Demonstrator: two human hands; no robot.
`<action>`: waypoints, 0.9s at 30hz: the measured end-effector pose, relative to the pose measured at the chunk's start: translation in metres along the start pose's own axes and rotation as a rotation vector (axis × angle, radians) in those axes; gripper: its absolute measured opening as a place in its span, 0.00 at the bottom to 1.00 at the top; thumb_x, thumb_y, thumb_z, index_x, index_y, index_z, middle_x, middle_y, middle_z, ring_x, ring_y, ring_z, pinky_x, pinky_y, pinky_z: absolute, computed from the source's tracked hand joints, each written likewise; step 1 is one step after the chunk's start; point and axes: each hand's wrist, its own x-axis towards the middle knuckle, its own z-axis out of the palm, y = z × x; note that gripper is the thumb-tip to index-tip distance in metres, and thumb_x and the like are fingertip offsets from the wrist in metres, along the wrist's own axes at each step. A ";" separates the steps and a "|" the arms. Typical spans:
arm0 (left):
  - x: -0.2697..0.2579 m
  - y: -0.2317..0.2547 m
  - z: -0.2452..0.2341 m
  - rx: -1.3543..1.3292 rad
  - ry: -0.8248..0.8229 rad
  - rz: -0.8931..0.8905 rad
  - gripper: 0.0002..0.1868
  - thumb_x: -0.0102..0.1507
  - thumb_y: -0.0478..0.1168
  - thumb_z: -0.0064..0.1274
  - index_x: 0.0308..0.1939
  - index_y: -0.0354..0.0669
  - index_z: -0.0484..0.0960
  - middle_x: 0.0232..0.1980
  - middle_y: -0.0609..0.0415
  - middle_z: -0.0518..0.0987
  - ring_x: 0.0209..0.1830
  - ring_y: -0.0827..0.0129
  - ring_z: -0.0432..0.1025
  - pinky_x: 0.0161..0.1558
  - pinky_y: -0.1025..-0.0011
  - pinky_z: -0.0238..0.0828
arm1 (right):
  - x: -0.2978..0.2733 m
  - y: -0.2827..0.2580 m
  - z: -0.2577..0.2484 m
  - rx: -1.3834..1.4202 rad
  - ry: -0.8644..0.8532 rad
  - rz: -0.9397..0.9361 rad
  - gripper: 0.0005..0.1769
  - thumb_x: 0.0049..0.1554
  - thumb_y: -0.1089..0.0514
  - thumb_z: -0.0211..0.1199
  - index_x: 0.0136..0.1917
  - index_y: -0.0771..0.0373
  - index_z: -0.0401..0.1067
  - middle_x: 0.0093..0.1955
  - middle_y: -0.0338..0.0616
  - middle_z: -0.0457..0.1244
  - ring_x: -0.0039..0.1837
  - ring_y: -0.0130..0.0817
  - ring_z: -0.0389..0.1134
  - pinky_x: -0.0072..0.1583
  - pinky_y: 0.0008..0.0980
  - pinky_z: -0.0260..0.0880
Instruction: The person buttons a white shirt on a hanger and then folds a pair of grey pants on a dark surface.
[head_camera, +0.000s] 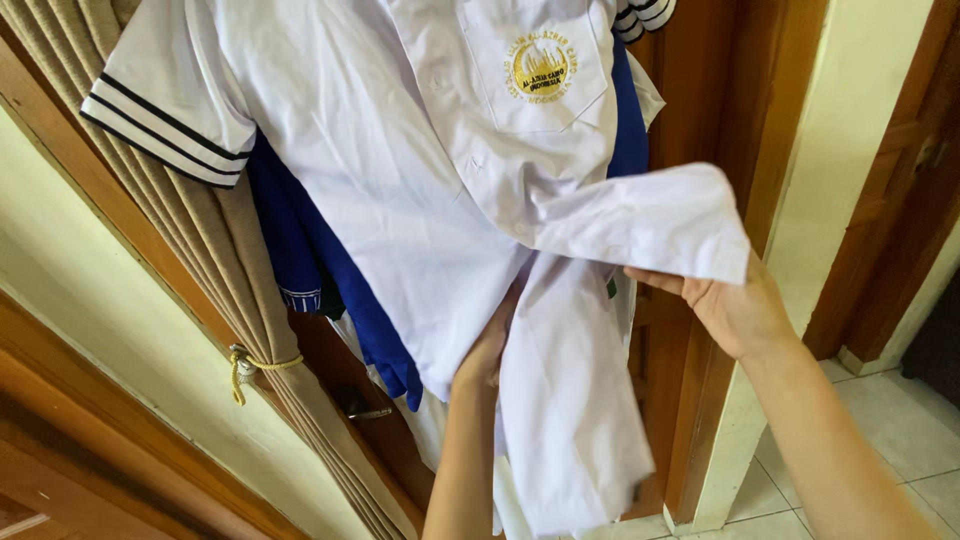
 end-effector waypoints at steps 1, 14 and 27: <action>-0.001 -0.004 0.000 0.015 -0.011 -0.023 0.29 0.67 0.42 0.49 0.72 0.38 0.68 0.66 0.49 0.77 0.63 0.64 0.71 0.62 0.67 0.67 | -0.006 0.009 -0.008 0.001 0.001 0.002 0.28 0.66 0.46 0.46 0.76 0.59 0.60 0.72 0.47 0.63 0.69 0.44 0.67 0.66 0.55 0.70; 0.000 -0.083 -0.029 0.133 0.125 -0.015 0.30 0.66 0.38 0.51 0.73 0.36 0.68 0.68 0.52 0.76 0.65 0.68 0.70 0.63 0.69 0.66 | -0.071 0.163 -0.034 -0.809 0.176 0.390 0.34 0.57 0.51 0.64 0.72 0.54 0.53 0.74 0.43 0.58 0.71 0.39 0.60 0.65 0.41 0.66; 0.023 -0.165 -0.089 0.788 0.123 0.547 0.27 0.61 0.40 0.58 0.63 0.35 0.75 0.59 0.39 0.80 0.60 0.50 0.73 0.60 0.62 0.71 | -0.064 0.215 -0.104 -0.460 0.267 0.541 0.47 0.52 0.42 0.69 0.77 0.65 0.62 0.73 0.57 0.64 0.76 0.43 0.61 0.74 0.41 0.54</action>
